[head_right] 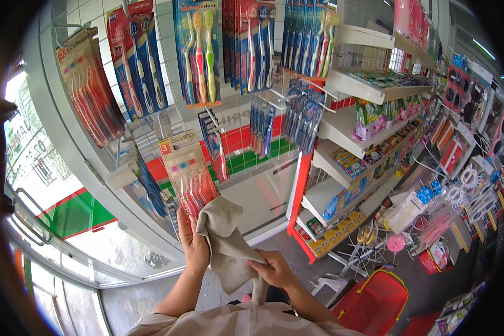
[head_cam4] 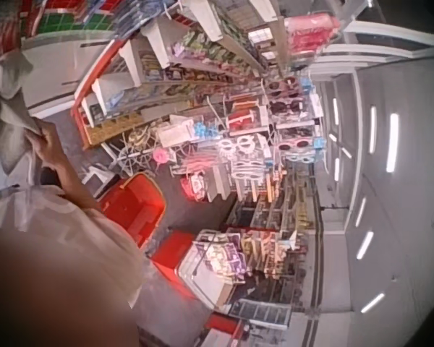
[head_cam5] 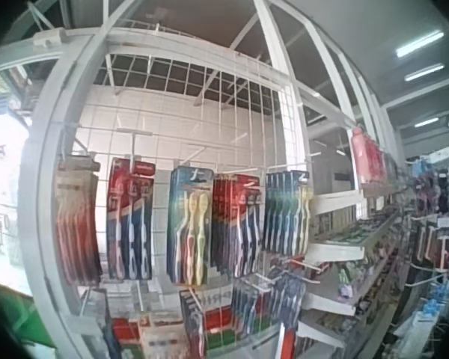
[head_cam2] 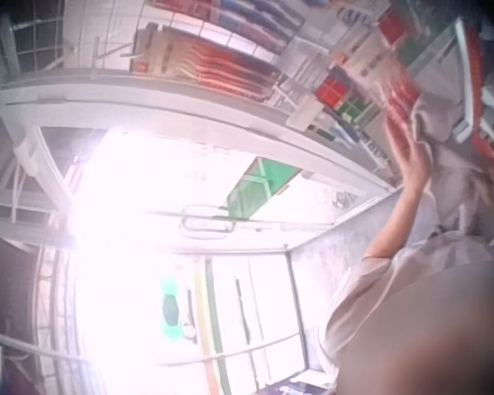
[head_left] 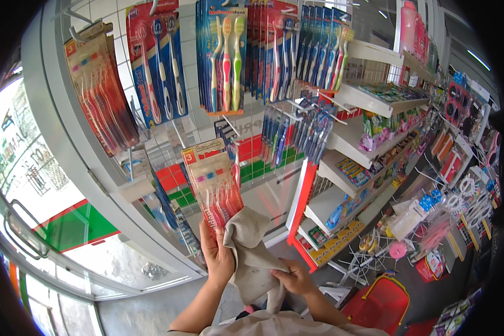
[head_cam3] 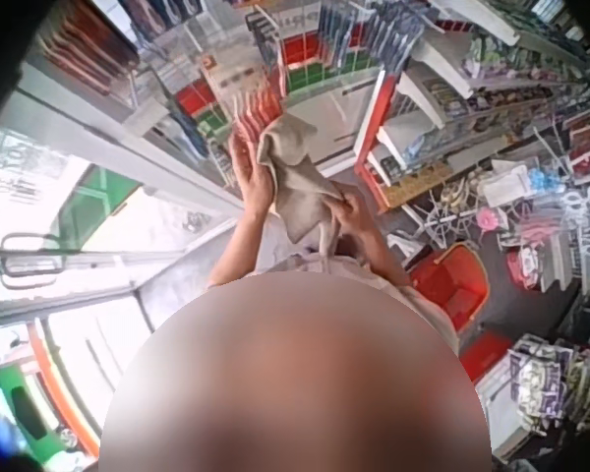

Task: The person wipes the packaging of toothbrushes and other items on a store shelf using a cloth. They handle multiple packages one at a time, wipe them, and return them to the shelf. The person also moves a shopping basket and a cardboard box on the floor.

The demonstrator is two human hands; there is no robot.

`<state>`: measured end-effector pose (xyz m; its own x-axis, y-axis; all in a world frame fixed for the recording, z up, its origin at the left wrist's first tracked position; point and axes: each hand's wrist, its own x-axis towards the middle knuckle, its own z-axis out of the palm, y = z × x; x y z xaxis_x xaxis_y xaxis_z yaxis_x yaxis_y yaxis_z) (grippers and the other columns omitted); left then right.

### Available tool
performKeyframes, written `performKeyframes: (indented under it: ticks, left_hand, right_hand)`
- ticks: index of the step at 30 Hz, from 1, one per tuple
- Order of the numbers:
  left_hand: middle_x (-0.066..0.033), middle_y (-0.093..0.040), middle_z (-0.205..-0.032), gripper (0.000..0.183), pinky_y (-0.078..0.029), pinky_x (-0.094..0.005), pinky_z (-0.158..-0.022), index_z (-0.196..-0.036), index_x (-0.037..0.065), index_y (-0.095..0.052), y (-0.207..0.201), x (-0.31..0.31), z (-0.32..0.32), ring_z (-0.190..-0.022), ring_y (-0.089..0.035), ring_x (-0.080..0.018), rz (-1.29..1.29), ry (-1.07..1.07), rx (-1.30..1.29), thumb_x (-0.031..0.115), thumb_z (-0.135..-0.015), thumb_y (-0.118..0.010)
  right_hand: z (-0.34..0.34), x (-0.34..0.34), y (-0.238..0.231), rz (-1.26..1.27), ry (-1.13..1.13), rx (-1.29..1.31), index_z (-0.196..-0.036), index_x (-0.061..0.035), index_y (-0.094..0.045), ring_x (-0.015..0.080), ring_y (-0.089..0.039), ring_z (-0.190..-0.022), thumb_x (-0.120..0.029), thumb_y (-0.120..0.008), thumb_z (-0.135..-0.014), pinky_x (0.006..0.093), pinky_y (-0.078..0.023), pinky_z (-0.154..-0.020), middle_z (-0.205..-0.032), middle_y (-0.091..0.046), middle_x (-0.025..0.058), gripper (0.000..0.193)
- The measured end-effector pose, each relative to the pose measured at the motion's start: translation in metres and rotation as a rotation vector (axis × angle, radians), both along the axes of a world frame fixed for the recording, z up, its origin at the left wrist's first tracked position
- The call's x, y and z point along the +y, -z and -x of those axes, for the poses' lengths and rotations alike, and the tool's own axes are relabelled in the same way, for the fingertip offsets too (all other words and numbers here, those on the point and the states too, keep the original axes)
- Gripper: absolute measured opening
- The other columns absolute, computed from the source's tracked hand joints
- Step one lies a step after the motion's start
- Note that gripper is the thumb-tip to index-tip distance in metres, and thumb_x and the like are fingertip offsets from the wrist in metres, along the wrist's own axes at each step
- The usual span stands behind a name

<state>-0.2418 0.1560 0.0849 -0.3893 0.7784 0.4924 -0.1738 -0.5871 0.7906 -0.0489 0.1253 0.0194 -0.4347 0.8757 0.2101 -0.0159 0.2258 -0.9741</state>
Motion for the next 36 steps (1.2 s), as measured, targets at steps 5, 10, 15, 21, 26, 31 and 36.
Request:
performKeyframes:
  ticks: [5,10,15,21,26,31,36]
  left_hand:
    - [-0.0027,-0.053,-0.121,0.035,-0.038,-0.0232,-0.095,-0.139,0.004,-0.034,0.023,-0.026,-0.033,-0.105,-0.048,-0.0069,0.076,0.188,-0.216,0.015,-0.106,-0.039]
    - [-0.0018,-0.054,-0.120,0.031,-0.040,-0.0237,-0.092,-0.135,0.005,-0.037,0.019,-0.034,-0.046,-0.104,-0.049,-0.0061,0.083,0.109,-0.164,0.015,-0.106,-0.040]
    - [-0.0045,-0.054,-0.126,0.033,-0.039,-0.0252,-0.097,-0.137,0.004,-0.037,0.027,-0.068,-0.094,-0.112,-0.049,-0.0084,0.091,0.285,-0.043,0.012,-0.105,-0.042]
    - [-0.0078,-0.049,-0.134,0.041,-0.035,-0.0287,-0.107,-0.138,0.002,-0.038,0.049,-0.111,-0.153,-0.123,-0.045,-0.0138,0.142,0.646,-0.068,0.003,-0.099,-0.048]
    - [-0.0087,-0.055,-0.130,0.044,-0.048,-0.0315,-0.098,-0.140,0.009,-0.038,0.063,-0.111,-0.153,-0.114,-0.057,-0.0172,0.171,0.606,-0.151,0.004,-0.098,-0.050]
    - [-0.0093,-0.058,-0.125,0.048,-0.050,-0.0317,-0.095,-0.141,0.011,-0.035,0.068,-0.120,-0.161,-0.111,-0.059,-0.0173,0.128,0.608,0.012,-0.001,-0.097,-0.049]
    - [-0.0074,-0.054,-0.126,0.035,-0.036,-0.0260,-0.102,-0.135,-0.001,-0.041,0.055,-0.161,-0.184,-0.118,-0.048,-0.0129,0.114,0.663,0.069,-0.001,-0.100,-0.041]
  right_hand:
    - [-0.038,-0.027,0.013,0.027,0.101,0.324,-0.116,0.0034,-0.063,0.0128,-0.060,-0.096,-0.025,-0.066,-0.093,0.0298,-0.048,-0.081,-0.108,-0.067,0.0072,0.036]
    - [-0.068,-0.053,0.006,0.250,0.136,0.877,-0.135,-0.0015,-0.046,0.0224,-0.059,-0.110,-0.041,-0.059,-0.095,0.0341,-0.047,-0.095,-0.127,-0.057,0.0115,0.058]
    - [-0.098,-0.063,-0.037,0.156,0.419,0.548,-0.137,-0.0044,-0.045,0.0246,-0.056,-0.114,-0.039,-0.052,-0.098,0.0354,-0.043,-0.100,-0.131,-0.053,0.0104,0.052]
    - [-0.072,-0.085,-0.052,-0.408,0.629,-0.045,-0.121,0.0044,-0.056,0.0343,-0.058,-0.112,-0.020,-0.058,-0.097,0.0384,-0.047,-0.090,-0.124,-0.056,0.0218,0.033]
    - [-0.065,-0.125,-0.023,-0.432,0.682,-0.211,-0.119,0.0045,-0.058,0.0442,-0.059,-0.108,-0.008,-0.057,-0.092,0.0447,-0.048,-0.090,-0.124,-0.055,0.0278,0.030]
    - [-0.075,-0.148,-0.012,-0.361,0.717,-0.144,-0.115,0.0050,-0.059,0.0408,-0.061,-0.104,-0.006,-0.055,-0.093,0.0428,-0.048,-0.088,-0.115,-0.060,0.0270,0.025]
    - [-0.113,-0.137,-0.037,-0.177,0.788,0.073,-0.109,0.0036,-0.059,0.0276,-0.066,-0.084,-0.014,-0.043,-0.103,0.0364,-0.049,-0.076,-0.093,-0.067,0.0167,0.025]
